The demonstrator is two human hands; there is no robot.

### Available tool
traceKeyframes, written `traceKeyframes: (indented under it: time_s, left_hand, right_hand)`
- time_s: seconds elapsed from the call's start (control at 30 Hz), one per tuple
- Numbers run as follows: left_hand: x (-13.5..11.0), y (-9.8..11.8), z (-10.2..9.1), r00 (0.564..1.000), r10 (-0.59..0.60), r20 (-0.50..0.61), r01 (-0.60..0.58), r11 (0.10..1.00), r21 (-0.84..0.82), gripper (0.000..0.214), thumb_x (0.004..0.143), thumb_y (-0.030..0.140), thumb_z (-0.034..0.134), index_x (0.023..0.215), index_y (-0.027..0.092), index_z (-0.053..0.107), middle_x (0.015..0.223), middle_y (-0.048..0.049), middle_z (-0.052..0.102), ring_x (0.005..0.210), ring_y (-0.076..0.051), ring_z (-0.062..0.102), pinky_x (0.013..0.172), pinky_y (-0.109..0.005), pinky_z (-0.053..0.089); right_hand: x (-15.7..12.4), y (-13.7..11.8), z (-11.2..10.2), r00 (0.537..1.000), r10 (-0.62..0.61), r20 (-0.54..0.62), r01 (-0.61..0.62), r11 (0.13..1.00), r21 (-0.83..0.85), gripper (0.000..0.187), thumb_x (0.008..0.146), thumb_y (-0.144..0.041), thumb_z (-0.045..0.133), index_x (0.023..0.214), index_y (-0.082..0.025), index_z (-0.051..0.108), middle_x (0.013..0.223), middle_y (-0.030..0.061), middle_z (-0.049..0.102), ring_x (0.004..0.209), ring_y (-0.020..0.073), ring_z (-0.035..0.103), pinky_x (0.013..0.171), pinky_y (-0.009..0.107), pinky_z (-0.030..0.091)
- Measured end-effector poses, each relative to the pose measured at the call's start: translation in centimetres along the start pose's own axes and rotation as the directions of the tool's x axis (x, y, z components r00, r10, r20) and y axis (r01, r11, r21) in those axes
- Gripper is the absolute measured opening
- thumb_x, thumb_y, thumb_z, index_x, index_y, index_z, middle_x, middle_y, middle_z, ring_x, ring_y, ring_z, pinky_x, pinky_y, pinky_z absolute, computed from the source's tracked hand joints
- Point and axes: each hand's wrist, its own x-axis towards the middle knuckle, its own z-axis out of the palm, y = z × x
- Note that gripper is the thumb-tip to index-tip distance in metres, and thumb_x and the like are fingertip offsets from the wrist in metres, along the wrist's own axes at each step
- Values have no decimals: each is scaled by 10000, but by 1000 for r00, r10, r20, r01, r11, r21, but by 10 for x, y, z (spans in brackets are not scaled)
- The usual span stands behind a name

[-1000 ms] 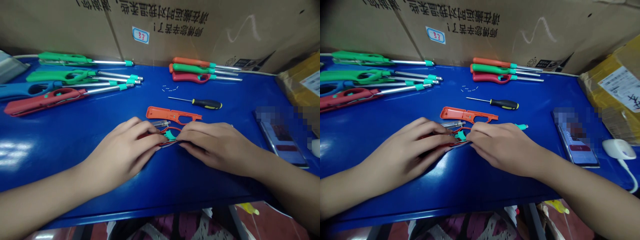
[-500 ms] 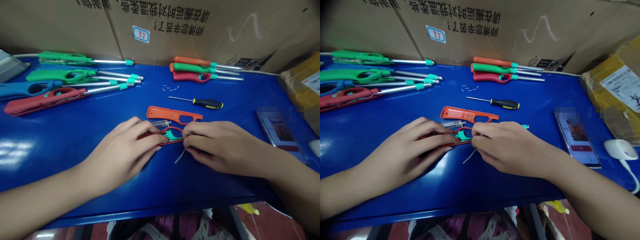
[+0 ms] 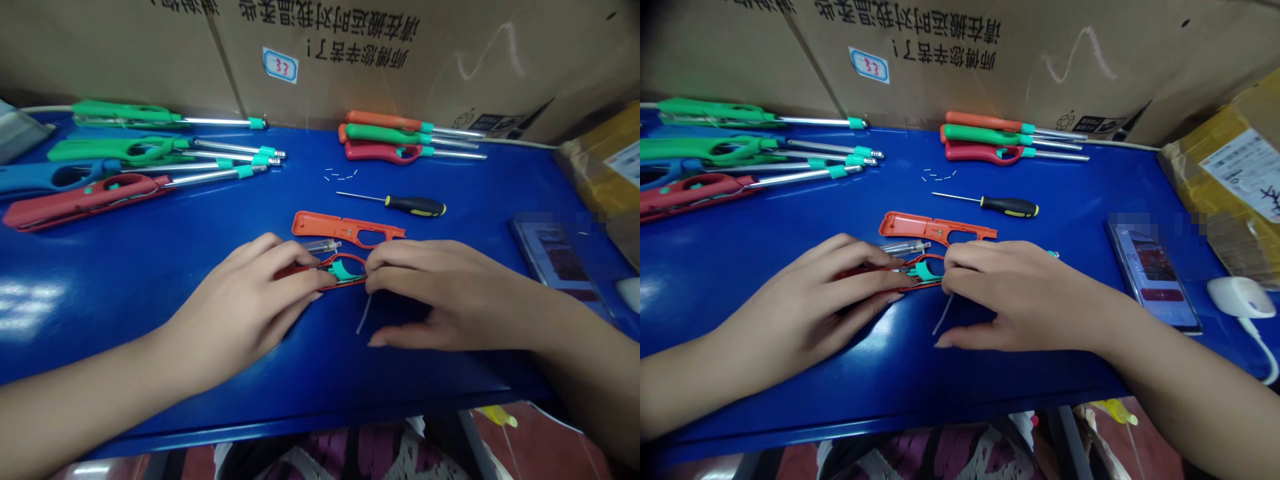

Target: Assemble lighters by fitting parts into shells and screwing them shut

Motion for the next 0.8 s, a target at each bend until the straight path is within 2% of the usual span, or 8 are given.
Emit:
traceKeyframes:
  time_s: [0.07, 0.2, 0.37, 0.6, 0.8]
  left_hand:
    - [0, 0, 0, 1000, -2, 0, 2, 1000, -4, 273, 1005, 221, 577, 1252, 303, 658, 1159, -45, 641, 1007, -230, 557, 852, -388, 481]
    - [1, 0, 0, 1000, 0, -4, -1, 1000, -12, 285, 1005, 217, 580, 1267, 308, 649, 1161, -42, 640, 1006, -228, 554, 853, -387, 476]
    - [1, 0, 1, 1000, 5, -21, -6, 1000, -23, 253, 1004, 228, 590, 1242, 289, 655, 1157, -41, 651, 1009, -225, 562, 862, -380, 479]
    - [1, -1, 1, 999, 3, -32, -4, 999, -32, 241, 1005, 223, 588, 1231, 275, 654, 1159, -37, 652, 1010, -220, 564, 862, -381, 481]
    - [2, 2, 1, 998, -60, -13, 58, 994, -96, 169, 1013, 217, 567, 1146, 238, 669, 1133, -40, 646, 1007, -218, 551, 857, -379, 474]
  right_hand:
    - [2, -1, 0, 1000, 4, -14, -4, 1000, 19, 407, 998, -569, 527, 1002, -183, 655, 1052, 77, 678, 915, 191, 652, 755, 319, 472]
    - [5, 1, 6, 998, 33, -59, -33, 999, 3, 312, 1065, -400, 456, 947, -184, 649, 983, 48, 676, 883, 162, 641, 767, 303, 464]
    - [4, 3, 14, 993, 28, -116, -34, 998, -49, 184, 1044, -286, 500, 1082, -197, 657, 1036, 36, 689, 931, 165, 656, 778, 297, 476]
    - [2, 1, 17, 987, -9, -163, -10, 993, -115, 216, 1025, -242, 519, 1145, -178, 686, 1043, 45, 708, 917, 180, 677, 769, 310, 506]
    - [3, -4, 17, 988, -23, -150, -2, 986, -167, 253, 1041, -237, 481, 1164, -161, 688, 1090, 68, 722, 939, 205, 686, 771, 337, 517]
